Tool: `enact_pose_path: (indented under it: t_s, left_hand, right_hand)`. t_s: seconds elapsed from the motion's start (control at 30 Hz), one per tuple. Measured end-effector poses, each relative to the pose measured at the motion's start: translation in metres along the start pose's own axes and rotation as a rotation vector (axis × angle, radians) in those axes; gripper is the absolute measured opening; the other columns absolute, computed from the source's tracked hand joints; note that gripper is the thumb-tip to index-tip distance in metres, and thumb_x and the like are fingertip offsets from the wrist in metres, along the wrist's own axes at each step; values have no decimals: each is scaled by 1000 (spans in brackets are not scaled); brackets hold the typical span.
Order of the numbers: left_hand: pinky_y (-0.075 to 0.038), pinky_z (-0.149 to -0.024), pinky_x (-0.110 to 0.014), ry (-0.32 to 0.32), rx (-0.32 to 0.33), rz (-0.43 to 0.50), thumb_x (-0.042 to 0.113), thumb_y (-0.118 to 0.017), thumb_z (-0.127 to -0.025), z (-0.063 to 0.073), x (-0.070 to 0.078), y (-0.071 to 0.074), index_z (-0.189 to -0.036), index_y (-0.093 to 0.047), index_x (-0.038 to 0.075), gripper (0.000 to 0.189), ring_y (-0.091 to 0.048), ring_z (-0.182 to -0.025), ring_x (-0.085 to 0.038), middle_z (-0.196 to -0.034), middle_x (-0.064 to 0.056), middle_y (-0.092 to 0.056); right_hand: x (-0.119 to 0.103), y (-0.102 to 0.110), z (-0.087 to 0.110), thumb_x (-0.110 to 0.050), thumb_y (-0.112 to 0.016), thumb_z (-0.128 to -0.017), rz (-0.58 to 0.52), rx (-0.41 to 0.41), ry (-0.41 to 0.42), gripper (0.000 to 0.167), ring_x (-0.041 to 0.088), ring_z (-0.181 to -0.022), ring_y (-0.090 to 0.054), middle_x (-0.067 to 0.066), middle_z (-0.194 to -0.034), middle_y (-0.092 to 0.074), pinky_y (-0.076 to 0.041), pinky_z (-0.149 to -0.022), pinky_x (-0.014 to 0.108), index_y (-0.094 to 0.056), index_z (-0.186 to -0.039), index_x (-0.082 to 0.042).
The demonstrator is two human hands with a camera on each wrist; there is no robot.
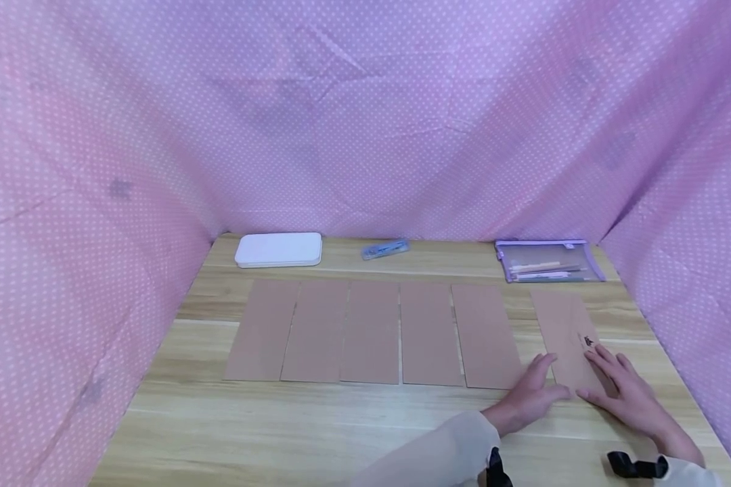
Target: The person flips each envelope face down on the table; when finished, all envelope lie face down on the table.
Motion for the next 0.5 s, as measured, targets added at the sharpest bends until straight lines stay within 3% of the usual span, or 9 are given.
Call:
enact_pose_path:
  t_s: [0.13, 0.37, 0.5]
  left_hand:
    - [-29, -124, -39, 27, 1, 181, 16, -60, -86, -6, 0, -6, -153, -36, 20, 71, -29, -151, -16, -163, 4, -31]
    - [-13, -124, -63, -2, 57, 616, 0, -50, -86, -16, -1, -14, -152, -35, 7, 68, -15, -154, -42, -165, -24, -20]
    - [-12, -122, -68, 16, 77, 736, 1, -49, -85, -18, -2, -15, -149, -38, 6, 65, -12, -154, -46, -164, -27, -19]
  right_hand:
    - [1, -1, 1, -13, -74, -86, 9, 25, 11, 76, 72, -139, 0, 35, -162, -14, -4, -91, 92, -36, -149, 6]
    - [4, -4, 0, -15, -76, -85, 28, 49, 0, 76, 74, -138, -4, 38, -159, -19, -6, -91, 92, -38, -148, 5]
    - [6, -6, -2, -19, -76, -85, 57, 49, -24, 75, 74, -137, -6, 36, -159, -20, -10, -88, 91, -40, -146, 4]
Point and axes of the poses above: each hand's wrist, its own z-axis away from the middle knuckle, its own y-axis out of the back of the hand, x = y × z, the point moved 5 cm from there along -z, towards the middle knuckle
